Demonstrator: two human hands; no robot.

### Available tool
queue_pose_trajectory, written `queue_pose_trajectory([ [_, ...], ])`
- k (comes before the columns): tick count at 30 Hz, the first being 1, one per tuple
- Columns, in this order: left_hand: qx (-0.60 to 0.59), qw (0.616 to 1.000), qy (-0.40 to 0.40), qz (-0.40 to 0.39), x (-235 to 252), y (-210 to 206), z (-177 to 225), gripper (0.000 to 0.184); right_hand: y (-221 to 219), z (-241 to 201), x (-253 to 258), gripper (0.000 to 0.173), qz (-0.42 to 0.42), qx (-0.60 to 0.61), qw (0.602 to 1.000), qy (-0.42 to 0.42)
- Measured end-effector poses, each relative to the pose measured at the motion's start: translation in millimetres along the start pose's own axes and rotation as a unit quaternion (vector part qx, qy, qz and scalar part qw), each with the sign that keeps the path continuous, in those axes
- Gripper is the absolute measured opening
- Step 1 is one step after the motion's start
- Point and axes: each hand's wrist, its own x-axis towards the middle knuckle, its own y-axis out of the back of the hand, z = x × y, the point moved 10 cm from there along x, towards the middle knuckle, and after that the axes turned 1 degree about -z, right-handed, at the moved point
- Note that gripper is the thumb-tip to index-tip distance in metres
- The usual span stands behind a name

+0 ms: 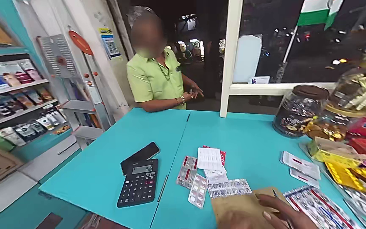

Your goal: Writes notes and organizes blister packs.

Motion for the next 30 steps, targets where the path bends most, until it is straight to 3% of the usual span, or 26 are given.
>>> queue_pose_trajectory([
  [2, 0.080, 0.994, 0.014, 0.074, 6.0, 35.5, -13.5, 0.026, 5.7, 1.2, 4.0, 0.042, 0.031, 0.090, 0.995, -0.019],
  [4, 0.178, 0.977, 0.004, 0.117, 16.6, 59.7, -24.8, 0.039, 12.3, 12.5, -1.5, 0.037, 0.088, 0.145, 0.985, -0.041],
  [7, 0.217, 0.976, 0.020, 0.026, 45.4, 55.8, -57.4, 0.069, 24.4, 31.0, -15.4, 0.038, 0.119, 0.131, 0.980, -0.091],
  [9, 0.223, 0.973, 0.034, -0.039, 48.5, 44.9, -81.7, 0.068, 32.7, 33.8, -23.5, 0.039, 0.122, 0.092, 0.983, -0.101],
  [12, 0.243, 0.968, 0.011, -0.064, 41.8, 43.1, -101.5, 0.056, 53.6, 35.9, -29.6, 0.036, 0.125, -0.035, 0.986, -0.106],
  [17, 0.240, 0.967, 0.000, -0.087, 43.9, 49.8, -116.5, 0.051, 133.6, 79.0, 10.7, 0.040, 0.127, -0.241, 0.943, -0.193],
  [20, 0.239, 0.967, -0.002, -0.086, 40.6, 53.4, -108.0, 0.054, 161.0, 122.8, 53.0, 0.046, 0.108, -0.296, 0.924, -0.218],
  [23, 0.201, 0.978, -0.024, -0.055, 24.0, 50.4, -64.9, 0.049, 167.9, 160.0, 86.7, 0.062, 0.056, -0.308, 0.916, -0.252],
  [26, 0.131, 0.987, -0.036, -0.086, -10.7, 22.1, -30.0, 0.040, 170.3, 156.1, 103.0, 0.068, 0.044, -0.316, 0.908, -0.270],
  [28, 0.114, 0.987, -0.045, -0.101, -32.2, 9.4, -19.3, 0.040, 164.6, 126.2, 104.2, 0.054, 0.035, -0.338, 0.910, -0.239],
  [30, 0.119, 0.990, -0.063, -0.046, -43.7, 16.8, -16.4, 0.036, 167.4, 91.0, 103.7, 0.033, 0.040, -0.383, 0.907, -0.171],
])
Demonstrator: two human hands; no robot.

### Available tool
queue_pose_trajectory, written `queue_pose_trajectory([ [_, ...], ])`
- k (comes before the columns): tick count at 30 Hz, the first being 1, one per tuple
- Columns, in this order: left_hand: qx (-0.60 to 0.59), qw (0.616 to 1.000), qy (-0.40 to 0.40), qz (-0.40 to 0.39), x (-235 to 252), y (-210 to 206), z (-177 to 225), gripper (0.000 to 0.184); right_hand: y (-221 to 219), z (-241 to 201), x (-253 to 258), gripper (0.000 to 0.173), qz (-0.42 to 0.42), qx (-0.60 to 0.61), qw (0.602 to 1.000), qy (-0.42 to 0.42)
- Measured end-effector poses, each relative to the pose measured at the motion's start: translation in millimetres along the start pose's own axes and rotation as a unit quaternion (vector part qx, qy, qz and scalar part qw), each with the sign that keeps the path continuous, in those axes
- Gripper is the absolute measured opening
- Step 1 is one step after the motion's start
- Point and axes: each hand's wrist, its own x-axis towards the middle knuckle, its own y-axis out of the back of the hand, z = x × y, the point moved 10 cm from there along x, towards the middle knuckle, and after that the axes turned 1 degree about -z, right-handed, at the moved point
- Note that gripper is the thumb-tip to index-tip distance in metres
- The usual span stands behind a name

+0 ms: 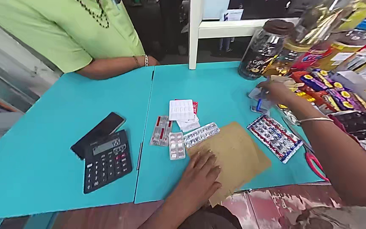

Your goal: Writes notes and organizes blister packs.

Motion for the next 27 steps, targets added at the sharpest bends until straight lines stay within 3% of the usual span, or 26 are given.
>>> queue_pose_trajectory([
  [2, -0.015, 0.996, 0.021, 0.082, -12.2, 15.3, -5.0, 0.032, 29.8, -14.7, -26.4, 0.024, 0.077, 0.012, 0.996, 0.033],
  [4, -0.112, 0.977, 0.094, 0.158, -26.6, 30.7, -22.0, 0.026, 49.2, -32.8, -72.0, 0.026, 0.161, 0.100, 0.982, 0.024],
  [7, -0.312, 0.902, 0.187, 0.232, -26.7, 40.0, -51.2, 0.022, 31.0, -52.0, -126.1, 0.033, 0.206, 0.331, 0.921, -0.009],
  [10, -0.447, 0.846, 0.224, 0.188, 3.3, 28.8, -57.2, 0.036, -13.1, -87.5, -141.2, 0.034, 0.159, 0.505, 0.848, 0.011],
  [13, -0.512, 0.804, 0.259, 0.157, 38.8, 19.0, -61.6, 0.041, -51.7, -103.1, -132.8, 0.031, 0.084, 0.601, 0.794, -0.015],
  [18, -0.588, 0.723, 0.315, 0.179, 73.3, 14.4, -71.3, 0.034, -65.9, -89.3, -123.6, 0.035, 0.037, 0.615, 0.787, -0.030],
  [27, -0.604, 0.697, 0.343, 0.179, 85.7, 3.5, -73.6, 0.029, -75.7, -77.8, -119.5, 0.033, -0.015, 0.656, 0.754, -0.029],
])
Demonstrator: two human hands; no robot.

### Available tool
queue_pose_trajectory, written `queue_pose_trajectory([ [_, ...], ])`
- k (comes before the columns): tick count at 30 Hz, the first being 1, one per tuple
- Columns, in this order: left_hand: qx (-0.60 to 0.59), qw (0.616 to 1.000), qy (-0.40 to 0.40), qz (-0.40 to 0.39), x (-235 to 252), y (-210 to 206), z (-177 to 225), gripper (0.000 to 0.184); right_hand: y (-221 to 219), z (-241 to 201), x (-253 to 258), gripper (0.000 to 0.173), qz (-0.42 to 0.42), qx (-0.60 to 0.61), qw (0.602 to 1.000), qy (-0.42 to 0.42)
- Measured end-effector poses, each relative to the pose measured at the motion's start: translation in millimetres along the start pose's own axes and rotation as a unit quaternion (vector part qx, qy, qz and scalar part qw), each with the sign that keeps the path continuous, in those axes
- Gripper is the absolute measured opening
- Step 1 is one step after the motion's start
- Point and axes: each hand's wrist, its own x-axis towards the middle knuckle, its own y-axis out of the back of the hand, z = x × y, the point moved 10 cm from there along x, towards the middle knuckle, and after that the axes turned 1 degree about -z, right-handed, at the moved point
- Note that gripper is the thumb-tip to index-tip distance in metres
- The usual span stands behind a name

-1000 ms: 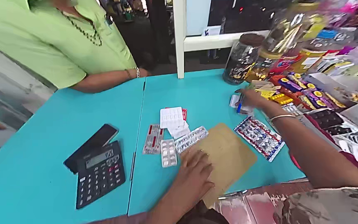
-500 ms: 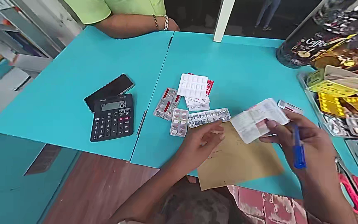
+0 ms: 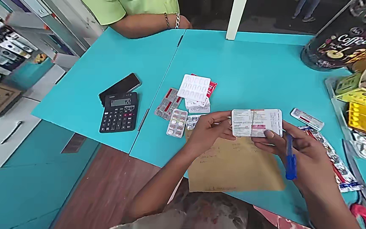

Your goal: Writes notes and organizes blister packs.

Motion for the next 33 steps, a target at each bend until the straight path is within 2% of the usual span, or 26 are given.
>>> queue_pose_trajectory([
  [14, 0.026, 1.000, -0.015, 0.005, 4.2, 7.9, -1.1, 0.032, -2.3, 3.0, 4.0, 0.033, 0.005, 0.045, 0.999, -0.021],
  [16, 0.074, 0.996, -0.046, 0.017, 4.1, 6.9, -1.8, 0.040, 16.2, -4.7, 10.7, 0.040, 0.039, -0.002, 0.999, 0.015],
  [19, 0.168, 0.982, -0.089, 0.009, -6.3, 8.7, -5.1, 0.046, 39.4, -7.6, 23.6, 0.047, 0.075, -0.156, 0.984, 0.042],
  [20, 0.186, 0.978, -0.096, -0.003, -10.9, 7.6, -7.2, 0.044, 47.2, -8.1, 26.9, 0.047, 0.077, -0.244, 0.966, 0.036],
  [22, 0.208, 0.972, -0.108, -0.030, -21.4, 4.5, -11.0, 0.038, 73.4, -23.2, 29.3, 0.041, 0.116, -0.427, 0.895, 0.054],
  [24, 0.210, 0.969, -0.118, -0.054, -31.5, 2.2, -15.0, 0.036, 108.3, -33.3, 37.2, 0.034, 0.144, -0.518, 0.842, 0.040],
  [26, 0.228, 0.964, -0.110, -0.082, -43.8, 1.1, -20.0, 0.036, 123.2, -24.6, 51.6, 0.029, 0.110, -0.551, 0.827, -0.007],
  [28, 0.277, 0.949, -0.108, -0.102, -56.5, 2.8, -19.6, 0.036, 114.1, -20.2, 61.4, 0.023, 0.068, -0.568, 0.820, -0.020],
  [31, 0.317, 0.938, -0.121, -0.064, -72.1, 20.0, -6.7, 0.033, 104.3, -40.7, 53.2, 0.022, 0.077, -0.580, 0.811, 0.026],
  [33, 0.280, 0.952, -0.122, -0.016, -74.9, 37.1, 1.5, 0.030, 100.6, -62.2, 32.6, 0.020, 0.111, -0.515, 0.846, 0.085],
])
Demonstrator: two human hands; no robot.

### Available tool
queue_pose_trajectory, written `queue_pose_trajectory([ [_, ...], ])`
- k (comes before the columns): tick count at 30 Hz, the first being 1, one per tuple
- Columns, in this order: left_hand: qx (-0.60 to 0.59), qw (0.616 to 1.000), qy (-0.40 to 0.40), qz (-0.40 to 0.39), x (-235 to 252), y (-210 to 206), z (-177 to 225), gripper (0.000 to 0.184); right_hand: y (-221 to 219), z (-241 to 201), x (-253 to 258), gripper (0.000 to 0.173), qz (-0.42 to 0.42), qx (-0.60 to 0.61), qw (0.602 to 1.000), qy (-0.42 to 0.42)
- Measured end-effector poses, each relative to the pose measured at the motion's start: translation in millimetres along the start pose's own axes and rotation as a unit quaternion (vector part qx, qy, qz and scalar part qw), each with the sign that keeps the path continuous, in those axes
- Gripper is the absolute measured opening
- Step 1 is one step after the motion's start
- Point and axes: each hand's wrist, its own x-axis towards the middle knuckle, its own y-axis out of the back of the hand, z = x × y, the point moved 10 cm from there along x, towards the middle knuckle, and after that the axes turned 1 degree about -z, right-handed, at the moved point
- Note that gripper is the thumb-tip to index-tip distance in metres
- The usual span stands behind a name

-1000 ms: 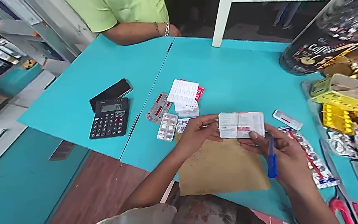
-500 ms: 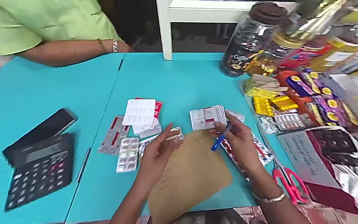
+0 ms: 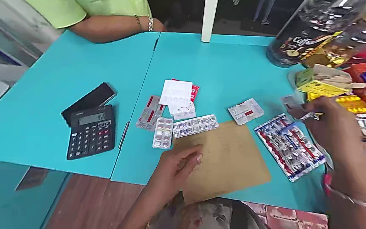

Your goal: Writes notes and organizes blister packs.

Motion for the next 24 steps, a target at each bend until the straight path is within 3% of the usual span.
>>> queue_pose_trajectory([
  [2, -0.049, 0.998, 0.017, 0.022, 0.3, 2.7, -2.7, 0.031, -5.3, -25.9, -24.7, 0.021, 0.008, 0.174, 0.985, 0.007],
  [4, -0.078, 0.997, 0.014, -0.001, 7.3, -11.3, 1.4, 0.039, -44.8, -70.1, -54.6, 0.016, -0.058, 0.358, 0.932, 0.009],
  [6, -0.091, 0.996, -0.006, -0.016, 18.5, -24.3, 8.9, 0.045, -88.4, -104.5, -82.6, 0.014, -0.118, 0.440, 0.890, 0.005],
  [8, -0.052, 0.998, -0.018, 0.012, 28.8, -22.6, 10.9, 0.039, -108.8, -119.2, -94.8, 0.019, -0.120, 0.428, 0.896, 0.020],
  [10, 0.016, 0.999, -0.023, 0.032, 33.7, -13.8, 7.2, 0.029, -103.9, -117.5, -98.8, 0.024, -0.061, 0.348, 0.934, 0.055],
  [12, 0.070, 0.997, -0.015, 0.010, 37.3, -9.3, -0.5, 0.028, -97.1, -107.9, -106.5, 0.031, -0.011, 0.333, 0.942, 0.046],
  [16, 0.163, 0.985, 0.008, -0.052, 36.6, -22.7, -6.7, 0.032, -127.0, -94.1, -134.6, 0.057, -0.064, 0.472, 0.878, -0.048],
  [19, 0.258, 0.963, -0.033, -0.074, 27.8, -39.5, 3.2, 0.045, -128.3, -92.2, -140.1, 0.067, -0.031, 0.517, 0.853, -0.066],
  [20, 0.279, 0.956, -0.047, -0.083, 25.6, -45.7, 3.7, 0.042, -123.3, -91.2, -140.9, 0.063, -0.008, 0.500, 0.864, -0.060],
  [24, 0.318, 0.944, -0.076, -0.048, 27.7, -35.8, 0.0, 0.028, -109.9, -89.1, -146.1, 0.020, 0.043, 0.392, 0.919, -0.020],
])
